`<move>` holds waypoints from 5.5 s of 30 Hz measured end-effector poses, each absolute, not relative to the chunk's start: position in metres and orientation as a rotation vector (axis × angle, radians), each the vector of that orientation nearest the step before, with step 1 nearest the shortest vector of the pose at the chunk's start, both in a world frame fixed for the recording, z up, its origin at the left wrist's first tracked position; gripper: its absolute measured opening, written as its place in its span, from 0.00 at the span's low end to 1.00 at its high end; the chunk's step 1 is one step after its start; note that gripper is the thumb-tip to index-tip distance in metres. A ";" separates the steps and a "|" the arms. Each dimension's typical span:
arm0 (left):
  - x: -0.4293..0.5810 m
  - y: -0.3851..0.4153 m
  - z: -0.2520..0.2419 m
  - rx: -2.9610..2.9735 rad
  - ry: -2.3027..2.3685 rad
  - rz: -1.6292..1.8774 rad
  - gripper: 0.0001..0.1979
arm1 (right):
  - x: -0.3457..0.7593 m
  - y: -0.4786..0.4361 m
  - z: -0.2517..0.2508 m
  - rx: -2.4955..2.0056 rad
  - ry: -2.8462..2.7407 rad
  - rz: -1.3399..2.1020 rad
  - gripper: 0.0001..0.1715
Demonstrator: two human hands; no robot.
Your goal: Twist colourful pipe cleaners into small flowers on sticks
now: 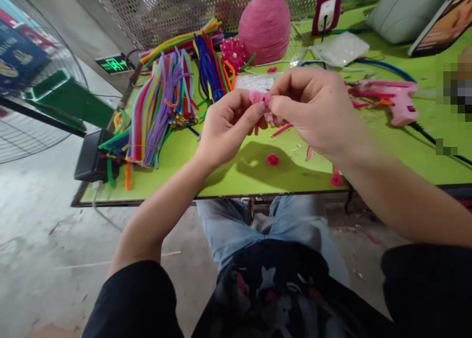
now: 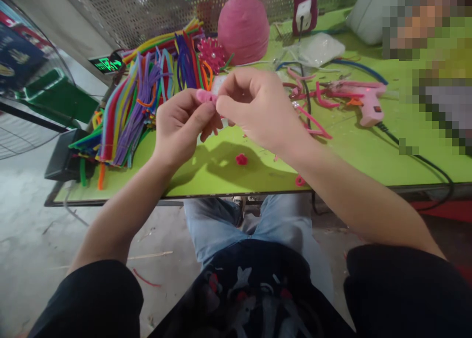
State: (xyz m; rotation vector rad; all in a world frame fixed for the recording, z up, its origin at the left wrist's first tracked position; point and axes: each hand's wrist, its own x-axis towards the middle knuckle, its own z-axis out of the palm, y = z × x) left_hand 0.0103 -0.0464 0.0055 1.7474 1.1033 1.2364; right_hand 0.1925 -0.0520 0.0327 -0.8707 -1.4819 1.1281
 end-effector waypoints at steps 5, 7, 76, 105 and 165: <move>0.014 -0.044 0.005 1.698 1.116 1.242 0.19 | 0.188 -0.054 0.033 -0.953 -1.515 0.923 0.22; 0.013 -0.043 0.005 1.689 1.116 1.227 0.20 | 0.188 -0.055 0.030 -0.945 -1.528 0.868 0.19; 0.008 -0.022 -0.007 1.815 1.044 1.247 0.26 | 0.189 -0.046 0.009 -0.927 -1.766 0.511 0.18; 0.006 -0.030 0.017 1.514 0.950 1.287 0.22 | 0.199 -0.022 0.014 -0.858 -1.814 0.592 0.13; 0.002 -0.031 0.009 1.688 0.881 1.049 0.09 | 0.209 -0.036 0.030 -0.862 -1.717 1.257 0.17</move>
